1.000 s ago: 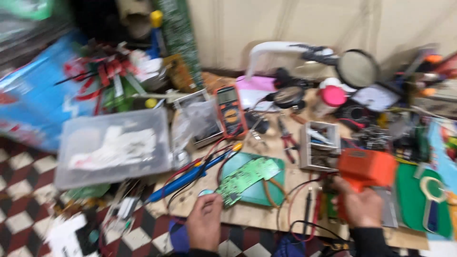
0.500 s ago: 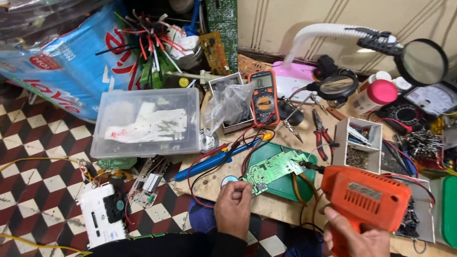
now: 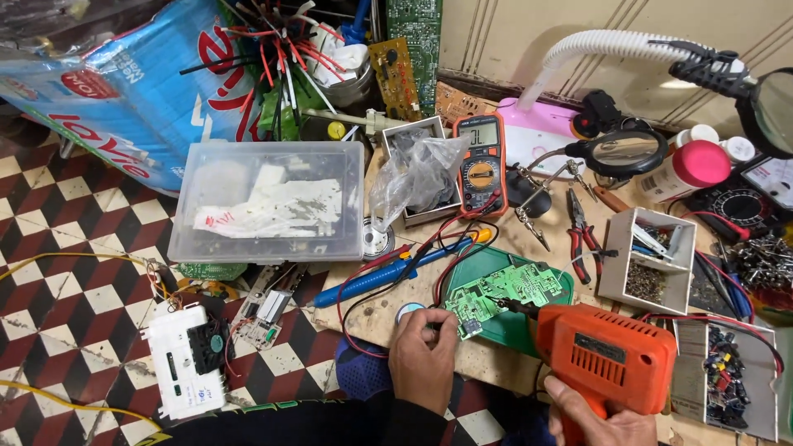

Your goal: The person holds a green circuit board and uses an orange heat gun to apply hot air to specific components on the board. They rotate the board to access different areas and continue heating the components throughout the clip.

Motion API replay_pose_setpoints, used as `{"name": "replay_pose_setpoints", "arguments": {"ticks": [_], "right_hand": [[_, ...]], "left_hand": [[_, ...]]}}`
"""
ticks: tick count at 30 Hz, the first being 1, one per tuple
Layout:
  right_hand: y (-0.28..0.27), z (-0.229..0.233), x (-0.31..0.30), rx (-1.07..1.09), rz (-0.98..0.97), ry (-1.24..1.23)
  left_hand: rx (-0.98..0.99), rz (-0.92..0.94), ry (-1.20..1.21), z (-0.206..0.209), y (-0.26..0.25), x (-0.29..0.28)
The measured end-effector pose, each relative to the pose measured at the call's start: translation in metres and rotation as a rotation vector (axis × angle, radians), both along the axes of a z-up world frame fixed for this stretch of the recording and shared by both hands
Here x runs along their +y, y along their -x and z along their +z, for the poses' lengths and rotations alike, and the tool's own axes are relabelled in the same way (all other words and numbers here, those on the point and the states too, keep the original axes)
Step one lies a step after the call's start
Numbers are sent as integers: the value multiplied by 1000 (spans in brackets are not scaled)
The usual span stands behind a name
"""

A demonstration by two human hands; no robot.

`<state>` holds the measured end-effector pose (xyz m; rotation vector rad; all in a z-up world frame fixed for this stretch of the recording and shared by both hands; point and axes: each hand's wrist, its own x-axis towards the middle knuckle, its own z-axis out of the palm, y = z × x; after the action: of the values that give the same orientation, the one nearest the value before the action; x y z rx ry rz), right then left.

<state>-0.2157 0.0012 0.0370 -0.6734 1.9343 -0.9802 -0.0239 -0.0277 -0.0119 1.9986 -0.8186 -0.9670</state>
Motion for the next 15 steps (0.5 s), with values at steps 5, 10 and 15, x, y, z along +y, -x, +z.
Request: {"name": "replay_pose_setpoints", "arguments": {"ticks": [5,10,15], "right_hand": [[0,1,-1,33,27,-28],[-5,1,-3,-67,-45,-19],[-9,3,0,-54,50,14]], "left_hand": [[77,10,-43,6,-2,-3],[70,4,18,3,-2,0],[210,42,120,3,2,1]]}}
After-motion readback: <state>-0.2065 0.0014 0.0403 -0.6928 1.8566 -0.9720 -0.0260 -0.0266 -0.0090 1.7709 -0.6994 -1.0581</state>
